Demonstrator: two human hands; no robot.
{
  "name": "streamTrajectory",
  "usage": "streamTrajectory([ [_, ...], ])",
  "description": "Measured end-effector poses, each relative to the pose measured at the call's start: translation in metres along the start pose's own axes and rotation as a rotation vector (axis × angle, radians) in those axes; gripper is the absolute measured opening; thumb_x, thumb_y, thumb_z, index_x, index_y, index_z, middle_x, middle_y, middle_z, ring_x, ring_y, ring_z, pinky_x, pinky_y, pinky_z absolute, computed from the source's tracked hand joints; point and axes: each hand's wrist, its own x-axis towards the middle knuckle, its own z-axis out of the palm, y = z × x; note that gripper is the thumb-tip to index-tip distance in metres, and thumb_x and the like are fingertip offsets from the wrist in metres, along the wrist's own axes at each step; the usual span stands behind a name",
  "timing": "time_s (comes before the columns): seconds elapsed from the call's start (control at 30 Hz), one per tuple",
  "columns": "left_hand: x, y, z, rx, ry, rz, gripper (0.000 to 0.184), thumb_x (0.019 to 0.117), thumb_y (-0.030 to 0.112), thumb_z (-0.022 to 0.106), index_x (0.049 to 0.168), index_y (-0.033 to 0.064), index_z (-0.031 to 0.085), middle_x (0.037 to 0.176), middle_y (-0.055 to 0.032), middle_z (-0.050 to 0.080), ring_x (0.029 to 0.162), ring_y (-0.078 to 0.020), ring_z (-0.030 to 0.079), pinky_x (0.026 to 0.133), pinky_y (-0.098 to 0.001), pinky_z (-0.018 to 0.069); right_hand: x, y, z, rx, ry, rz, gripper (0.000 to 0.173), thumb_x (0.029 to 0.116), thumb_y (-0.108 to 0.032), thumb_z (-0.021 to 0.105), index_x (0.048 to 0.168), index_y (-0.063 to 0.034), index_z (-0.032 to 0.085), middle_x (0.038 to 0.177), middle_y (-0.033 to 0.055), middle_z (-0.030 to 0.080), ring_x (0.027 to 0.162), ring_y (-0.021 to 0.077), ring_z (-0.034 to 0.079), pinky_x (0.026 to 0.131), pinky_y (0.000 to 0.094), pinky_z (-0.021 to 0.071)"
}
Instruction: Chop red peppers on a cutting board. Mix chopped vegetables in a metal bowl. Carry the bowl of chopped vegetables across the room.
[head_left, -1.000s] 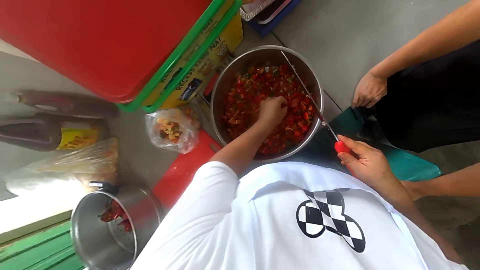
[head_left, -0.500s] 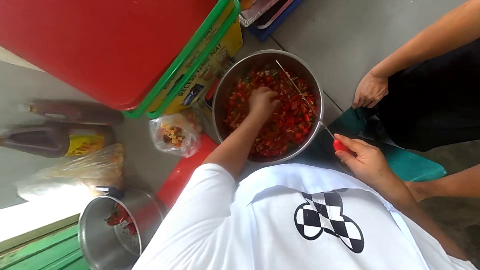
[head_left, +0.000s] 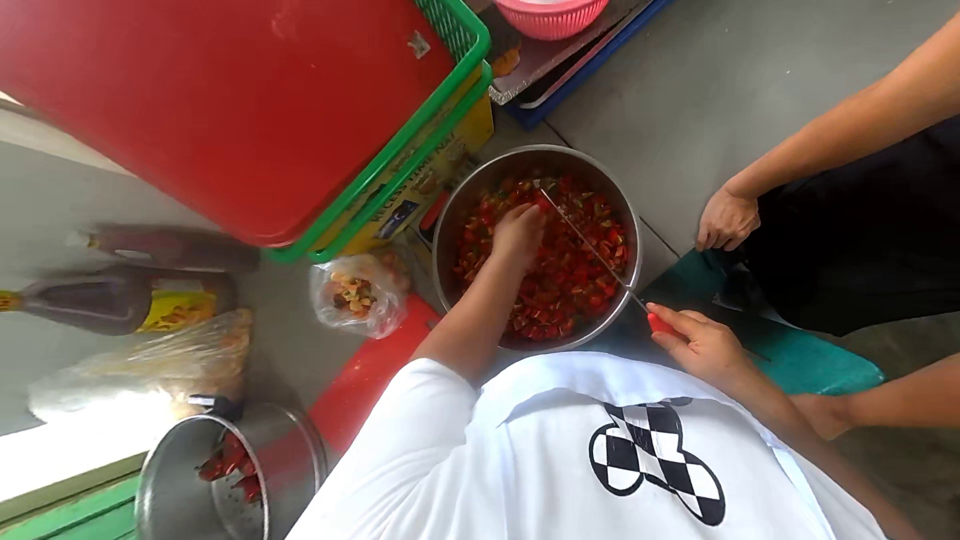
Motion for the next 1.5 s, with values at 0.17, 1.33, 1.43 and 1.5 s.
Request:
streamTrajectory([
  [0.17,-0.008,0.005,0.000,-0.141,0.000,-0.025,0.019,0.1056,0.016,0.053,0.122,0.0066,0.057,0.094,-0.0031,0.064,0.076,-0.0104,0.063,0.069,-0.0242,0.0547,0.003,0.003,0.007,-0.066,-0.001,-0.092,0.039,0.1017,-0.025,0.058,0.134,-0.0059,0.069,0.106,0.0217,0.074,0.093,0.0366,0.071,0.081,0.0482,0.0584],
  [1.33,0.018,0.040,-0.053,0.188,-0.269,0.033,0.036,0.1125,0.028,0.039,0.141,0.0103,0.052,0.113,-0.0059,0.068,0.092,-0.0157,0.069,0.081,-0.0306,0.0581,0.001,0.006,-0.005,0.086,0.048,0.033,0.043,0.1032,-0.029,0.058,0.138,-0.0056,0.064,0.112,0.0187,0.071,0.088,0.0208,0.070,0.077,0.0338,0.0594],
  [1.43,0.017,0.037,-0.064,0.167,-0.328,0.038,0.045,0.1074,0.020,0.038,0.151,0.0085,0.043,0.131,-0.0108,0.062,0.115,-0.0208,0.064,0.097,-0.0373,0.0542,0.003,0.005,-0.004,0.074,0.042,0.016,0.043,0.1031,-0.030,0.058,0.138,-0.0055,0.064,0.111,0.0184,0.071,0.088,0.0210,0.070,0.077,0.0341,0.0594],
  [1.5,0.015,0.043,-0.072,0.345,-0.328,0.066,0.054,0.1049,0.025,0.040,0.157,0.0124,0.038,0.153,-0.0075,0.050,0.138,-0.0189,0.050,0.111,-0.0410,0.0434,0.000,0.004,-0.006,0.069,0.049,0.017,0.043,0.1030,-0.030,0.058,0.138,-0.0058,0.065,0.111,0.0184,0.071,0.089,0.0208,0.070,0.077,0.0340,0.0596],
])
